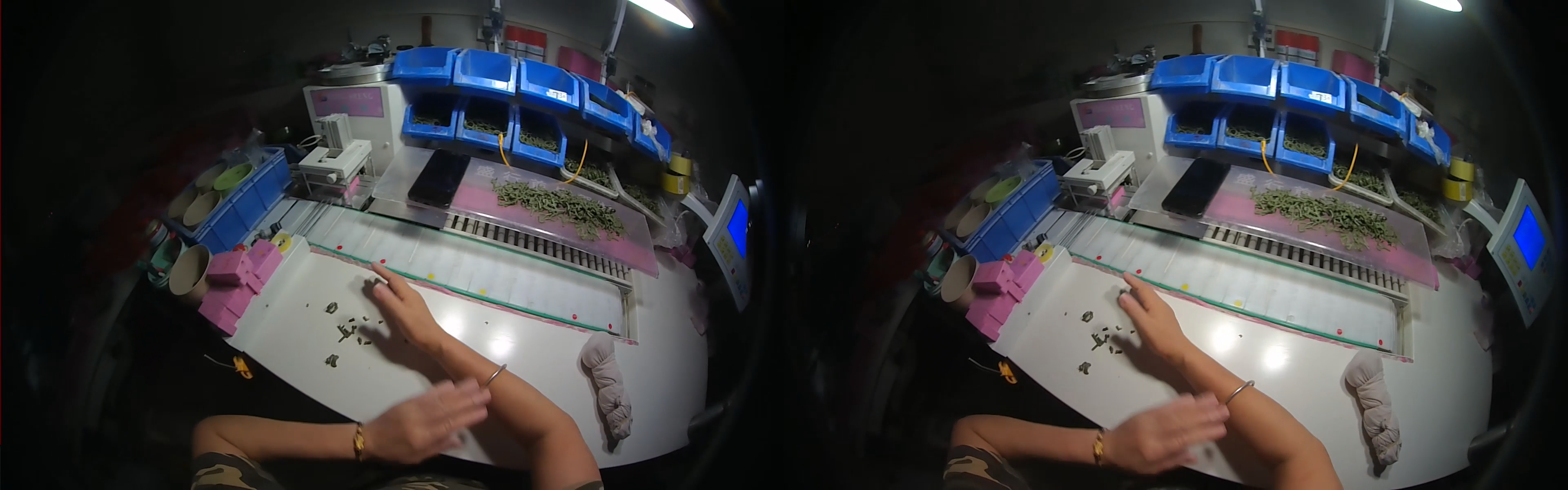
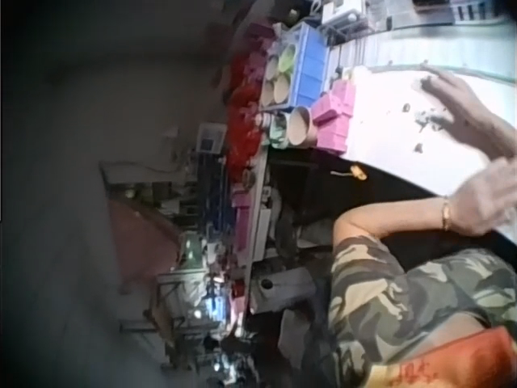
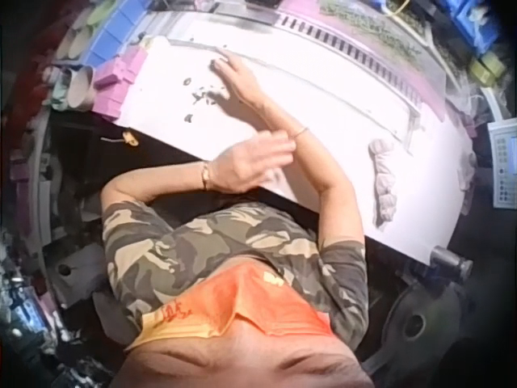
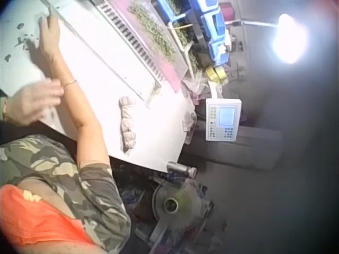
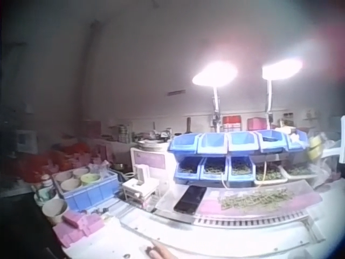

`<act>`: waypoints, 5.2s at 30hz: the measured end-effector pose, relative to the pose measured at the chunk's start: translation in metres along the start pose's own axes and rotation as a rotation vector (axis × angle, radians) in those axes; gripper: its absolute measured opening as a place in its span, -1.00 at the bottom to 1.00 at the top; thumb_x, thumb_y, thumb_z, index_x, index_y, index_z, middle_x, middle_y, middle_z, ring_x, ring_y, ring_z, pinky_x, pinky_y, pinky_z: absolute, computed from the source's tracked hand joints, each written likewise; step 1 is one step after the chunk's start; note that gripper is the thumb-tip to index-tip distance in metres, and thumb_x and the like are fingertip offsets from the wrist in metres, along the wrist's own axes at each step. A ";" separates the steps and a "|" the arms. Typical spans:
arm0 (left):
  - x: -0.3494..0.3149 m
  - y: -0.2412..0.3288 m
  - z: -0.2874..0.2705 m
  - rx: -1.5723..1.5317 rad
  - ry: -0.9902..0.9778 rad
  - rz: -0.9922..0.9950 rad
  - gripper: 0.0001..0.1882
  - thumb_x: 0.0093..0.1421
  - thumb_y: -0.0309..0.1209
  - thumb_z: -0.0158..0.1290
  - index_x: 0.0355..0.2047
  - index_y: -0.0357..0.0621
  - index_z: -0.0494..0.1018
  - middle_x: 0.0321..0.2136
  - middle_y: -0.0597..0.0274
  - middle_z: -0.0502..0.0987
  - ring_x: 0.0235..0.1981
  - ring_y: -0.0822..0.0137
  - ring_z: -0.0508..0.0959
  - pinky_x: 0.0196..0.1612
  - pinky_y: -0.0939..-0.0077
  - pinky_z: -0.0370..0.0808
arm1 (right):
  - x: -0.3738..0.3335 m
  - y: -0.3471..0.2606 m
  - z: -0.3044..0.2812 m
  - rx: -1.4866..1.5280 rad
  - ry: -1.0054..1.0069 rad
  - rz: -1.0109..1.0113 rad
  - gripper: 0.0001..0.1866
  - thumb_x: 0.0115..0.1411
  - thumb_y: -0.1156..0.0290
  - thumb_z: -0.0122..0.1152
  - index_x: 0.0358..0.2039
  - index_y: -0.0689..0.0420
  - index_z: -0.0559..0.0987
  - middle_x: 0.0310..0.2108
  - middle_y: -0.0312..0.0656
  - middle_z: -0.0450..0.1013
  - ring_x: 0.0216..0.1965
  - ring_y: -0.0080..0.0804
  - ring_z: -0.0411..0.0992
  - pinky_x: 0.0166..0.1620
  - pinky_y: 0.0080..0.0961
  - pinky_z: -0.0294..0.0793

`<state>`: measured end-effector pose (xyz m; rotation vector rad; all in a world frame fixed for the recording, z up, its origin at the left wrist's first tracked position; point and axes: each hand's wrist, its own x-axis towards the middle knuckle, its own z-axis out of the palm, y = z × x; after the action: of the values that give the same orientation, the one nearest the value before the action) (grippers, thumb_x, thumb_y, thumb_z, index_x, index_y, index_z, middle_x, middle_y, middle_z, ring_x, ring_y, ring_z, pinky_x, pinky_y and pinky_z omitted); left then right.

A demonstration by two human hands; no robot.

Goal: The person assembles small craft items by placing a circular metal piece and a dark stem into a pink mold, then using a white cloth to press down on the assembly before removing the finished item from the mold.

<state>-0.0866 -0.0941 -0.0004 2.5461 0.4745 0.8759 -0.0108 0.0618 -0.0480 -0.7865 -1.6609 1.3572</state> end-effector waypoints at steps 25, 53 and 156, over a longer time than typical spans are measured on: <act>-0.056 -0.082 -0.076 0.743 -0.159 -0.755 -0.11 0.22 0.02 0.02 0.33 -0.36 -0.01 0.35 -0.20 0.01 0.40 -0.04 -0.05 0.40 -0.03 -0.20 | -0.191 -0.109 -0.194 -0.876 0.277 0.086 -0.54 0.26 0.34 0.15 0.16 0.14 0.43 0.25 0.05 0.24 0.25 -0.07 0.24 0.23 -0.33 0.27; 0.077 -0.121 -0.037 0.441 0.016 -0.406 -0.39 0.21 -0.31 0.12 0.23 -0.21 0.21 0.24 -0.25 0.19 0.26 -0.19 0.21 0.29 0.09 0.17 | -0.307 -0.024 -0.416 -1.238 0.991 0.564 -0.27 0.25 0.09 0.11 0.34 0.13 0.15 0.39 0.04 -0.04 0.38 0.01 -0.02 0.37 -0.22 0.01; 0.099 -0.043 0.020 -1.372 -0.215 -0.539 -0.36 0.26 -0.32 0.15 0.28 -0.21 0.19 0.04 0.16 0.44 0.00 0.38 0.46 0.03 0.42 0.47 | -0.222 -0.143 -0.113 -0.897 0.308 -0.273 -0.20 -0.24 0.53 0.48 0.08 0.18 0.34 -0.06 0.01 0.30 -0.05 -0.04 0.37 -0.04 -0.27 0.46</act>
<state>-0.0078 -0.0187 0.0144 1.1390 0.2840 0.4226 0.1966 -0.1103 0.0525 -1.1333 -2.0100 0.2289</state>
